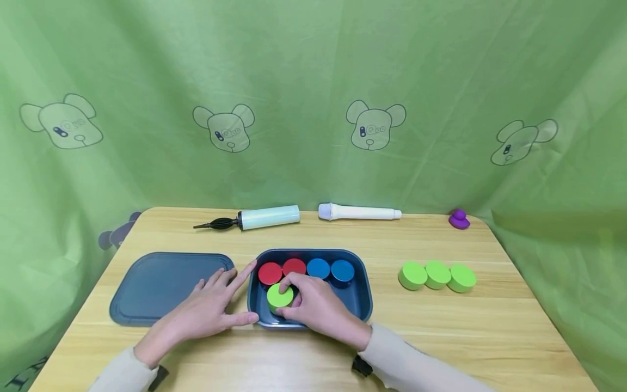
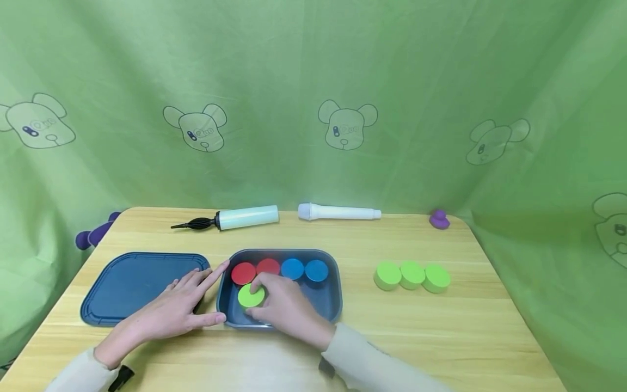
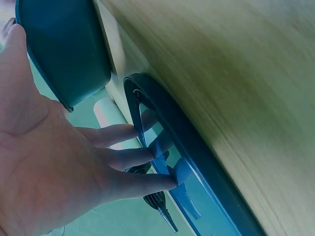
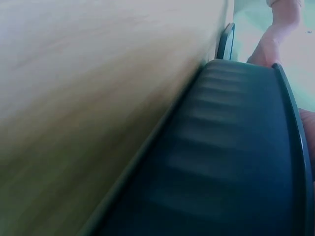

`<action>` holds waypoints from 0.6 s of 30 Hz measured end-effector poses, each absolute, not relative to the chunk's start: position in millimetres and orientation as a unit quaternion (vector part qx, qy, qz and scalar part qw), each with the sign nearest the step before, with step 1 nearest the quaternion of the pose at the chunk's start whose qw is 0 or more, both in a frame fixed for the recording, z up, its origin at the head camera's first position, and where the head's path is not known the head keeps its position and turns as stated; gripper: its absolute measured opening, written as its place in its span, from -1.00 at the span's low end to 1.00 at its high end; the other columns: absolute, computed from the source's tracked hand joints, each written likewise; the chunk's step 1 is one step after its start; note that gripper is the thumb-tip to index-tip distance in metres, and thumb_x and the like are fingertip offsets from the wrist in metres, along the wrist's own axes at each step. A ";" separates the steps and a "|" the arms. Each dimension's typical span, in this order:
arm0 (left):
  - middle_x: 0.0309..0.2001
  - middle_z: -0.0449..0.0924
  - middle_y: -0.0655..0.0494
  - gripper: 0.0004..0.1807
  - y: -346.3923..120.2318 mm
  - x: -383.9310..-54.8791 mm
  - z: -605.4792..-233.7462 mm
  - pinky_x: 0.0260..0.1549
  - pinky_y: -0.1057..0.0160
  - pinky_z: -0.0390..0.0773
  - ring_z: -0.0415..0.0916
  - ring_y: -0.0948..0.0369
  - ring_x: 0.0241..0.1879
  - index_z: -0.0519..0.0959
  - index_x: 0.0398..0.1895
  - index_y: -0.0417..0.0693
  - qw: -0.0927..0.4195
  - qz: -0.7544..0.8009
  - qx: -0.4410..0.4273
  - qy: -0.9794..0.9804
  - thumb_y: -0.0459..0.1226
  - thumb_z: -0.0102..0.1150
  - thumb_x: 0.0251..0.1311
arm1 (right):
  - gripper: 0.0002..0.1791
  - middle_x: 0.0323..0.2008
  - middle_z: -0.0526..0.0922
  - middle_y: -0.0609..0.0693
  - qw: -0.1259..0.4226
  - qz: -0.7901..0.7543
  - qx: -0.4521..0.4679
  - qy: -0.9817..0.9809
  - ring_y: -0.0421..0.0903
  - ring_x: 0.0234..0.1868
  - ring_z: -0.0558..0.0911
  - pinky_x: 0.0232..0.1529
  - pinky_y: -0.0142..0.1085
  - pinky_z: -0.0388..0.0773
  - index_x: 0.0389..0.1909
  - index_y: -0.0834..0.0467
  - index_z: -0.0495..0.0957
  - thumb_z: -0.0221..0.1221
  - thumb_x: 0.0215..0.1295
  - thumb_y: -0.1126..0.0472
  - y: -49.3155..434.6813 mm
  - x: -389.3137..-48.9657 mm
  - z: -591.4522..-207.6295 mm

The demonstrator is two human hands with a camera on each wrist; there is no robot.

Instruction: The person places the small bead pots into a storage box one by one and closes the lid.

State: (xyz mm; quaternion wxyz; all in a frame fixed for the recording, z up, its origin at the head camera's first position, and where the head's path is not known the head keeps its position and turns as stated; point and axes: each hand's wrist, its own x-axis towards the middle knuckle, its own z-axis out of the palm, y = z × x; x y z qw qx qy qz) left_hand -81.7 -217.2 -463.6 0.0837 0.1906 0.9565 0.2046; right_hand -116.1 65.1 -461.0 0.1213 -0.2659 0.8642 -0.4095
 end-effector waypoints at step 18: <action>0.55 0.30 -0.38 0.14 -217.8 -82.1 -466.9 0.24 -0.74 0.17 0.19 -0.48 0.52 -0.13 0.84 0.43 0.081 0.205 0.190 0.957 0.45 0.21 0.36 | -0.70 -0.26 0.78 -0.09 0.162 -0.430 -0.254 0.851 -0.31 -0.35 0.74 -0.20 -0.44 0.70 -0.05 0.10 0.68 0.55 0.29 0.35 50.2 -114.6 -464.0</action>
